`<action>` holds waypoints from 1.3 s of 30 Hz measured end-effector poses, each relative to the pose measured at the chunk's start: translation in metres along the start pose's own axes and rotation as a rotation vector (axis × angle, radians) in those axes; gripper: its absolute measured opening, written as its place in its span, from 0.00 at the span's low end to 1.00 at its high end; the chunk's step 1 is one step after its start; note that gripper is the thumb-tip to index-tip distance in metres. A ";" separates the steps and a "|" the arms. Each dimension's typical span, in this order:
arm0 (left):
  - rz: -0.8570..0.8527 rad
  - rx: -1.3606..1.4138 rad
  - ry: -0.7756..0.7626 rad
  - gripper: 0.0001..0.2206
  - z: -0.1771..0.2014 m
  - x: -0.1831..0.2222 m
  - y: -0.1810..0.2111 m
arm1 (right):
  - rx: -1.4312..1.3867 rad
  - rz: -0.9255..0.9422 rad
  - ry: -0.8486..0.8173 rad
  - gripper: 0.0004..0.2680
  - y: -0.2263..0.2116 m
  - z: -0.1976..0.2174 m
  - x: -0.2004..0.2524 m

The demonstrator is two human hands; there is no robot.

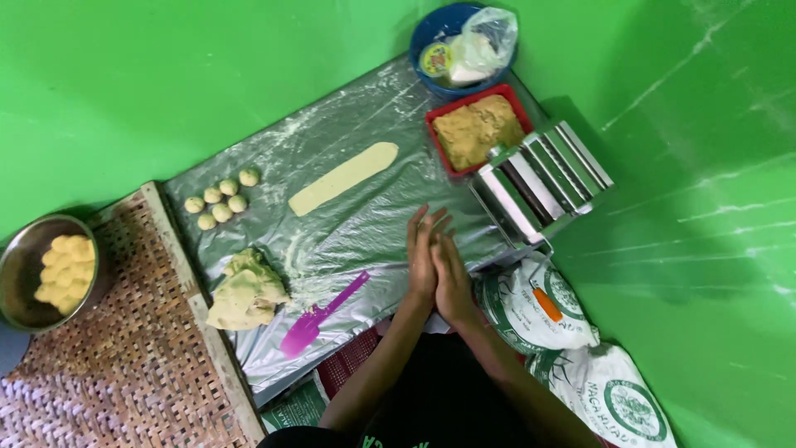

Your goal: Flatten dough using a manual roller machine, add filling, and shape into individual pastries.

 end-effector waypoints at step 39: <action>0.178 0.145 0.126 0.55 0.152 0.047 0.100 | -0.005 0.152 -0.348 0.17 0.110 -0.148 -0.032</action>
Point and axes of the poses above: each hand's wrist, its own x-axis away from the middle knuckle, its own z-axis out of the back of the hand, y = z × x, the point moved 3 cm from there along -x, towards the middle knuckle, and after that the axes turned 14 degrees about -x, right-handed, at the moved point
